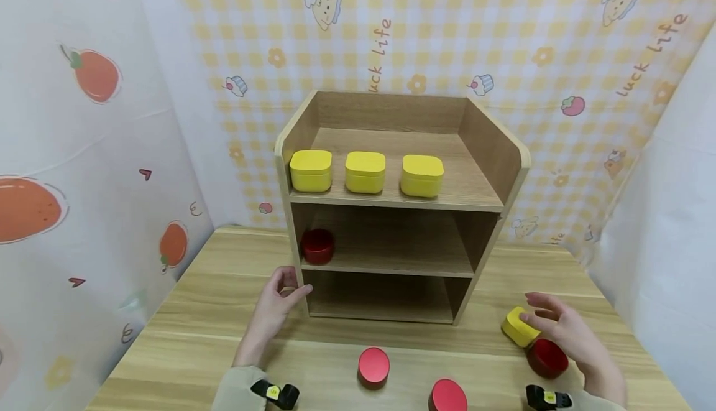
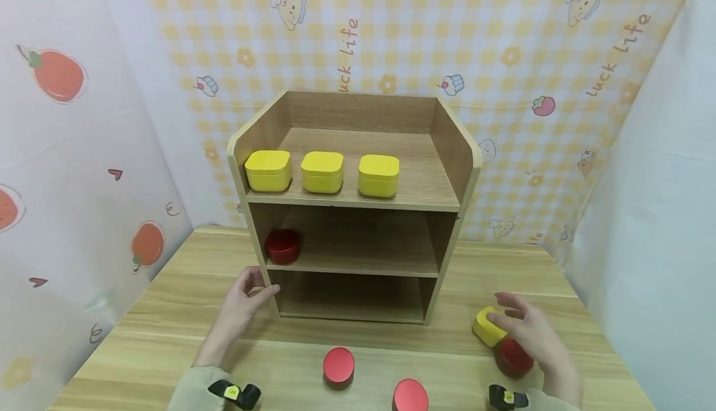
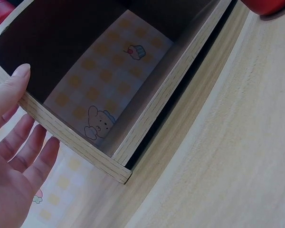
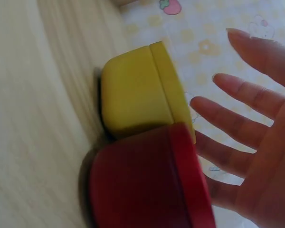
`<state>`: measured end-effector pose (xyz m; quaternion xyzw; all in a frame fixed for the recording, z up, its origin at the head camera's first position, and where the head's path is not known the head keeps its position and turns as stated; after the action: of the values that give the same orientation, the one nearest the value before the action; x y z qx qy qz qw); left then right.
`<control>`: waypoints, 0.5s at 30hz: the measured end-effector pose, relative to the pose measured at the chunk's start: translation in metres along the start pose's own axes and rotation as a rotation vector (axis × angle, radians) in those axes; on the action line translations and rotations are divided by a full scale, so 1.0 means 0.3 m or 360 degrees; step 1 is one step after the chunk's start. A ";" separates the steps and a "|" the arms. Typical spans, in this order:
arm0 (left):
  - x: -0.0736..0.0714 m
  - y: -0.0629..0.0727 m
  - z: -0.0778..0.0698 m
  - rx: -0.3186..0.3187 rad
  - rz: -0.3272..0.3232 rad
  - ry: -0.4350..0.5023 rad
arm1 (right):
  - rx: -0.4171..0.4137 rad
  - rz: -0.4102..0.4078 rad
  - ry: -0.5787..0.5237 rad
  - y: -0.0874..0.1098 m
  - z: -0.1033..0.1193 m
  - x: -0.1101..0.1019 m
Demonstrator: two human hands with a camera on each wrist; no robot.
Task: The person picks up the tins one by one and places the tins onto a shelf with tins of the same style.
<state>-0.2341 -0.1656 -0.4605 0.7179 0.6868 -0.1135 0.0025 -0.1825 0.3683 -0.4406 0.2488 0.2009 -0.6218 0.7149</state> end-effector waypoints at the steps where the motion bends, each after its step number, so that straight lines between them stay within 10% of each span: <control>1: -0.001 0.000 -0.001 0.0002 0.0001 0.0001 | 0.0007 0.0006 0.0010 -0.001 -0.003 0.000; 15: 0.001 0.002 -0.001 -0.0014 0.0015 0.0009 | -0.0007 0.0041 0.0146 -0.017 -0.037 0.016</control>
<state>-0.2334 -0.1653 -0.4604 0.7215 0.6838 -0.1083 0.0044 -0.1866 0.3706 -0.4528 0.2781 0.2317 -0.6001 0.7134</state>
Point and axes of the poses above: each hand's wrist, its own y-axis away from the middle knuckle, its own x-axis out of the palm, z = x × y, the point moved 3 cm from there along -y, towards the middle knuckle, and after that the axes turned 4 degrees about z, right-handed, at the moved point
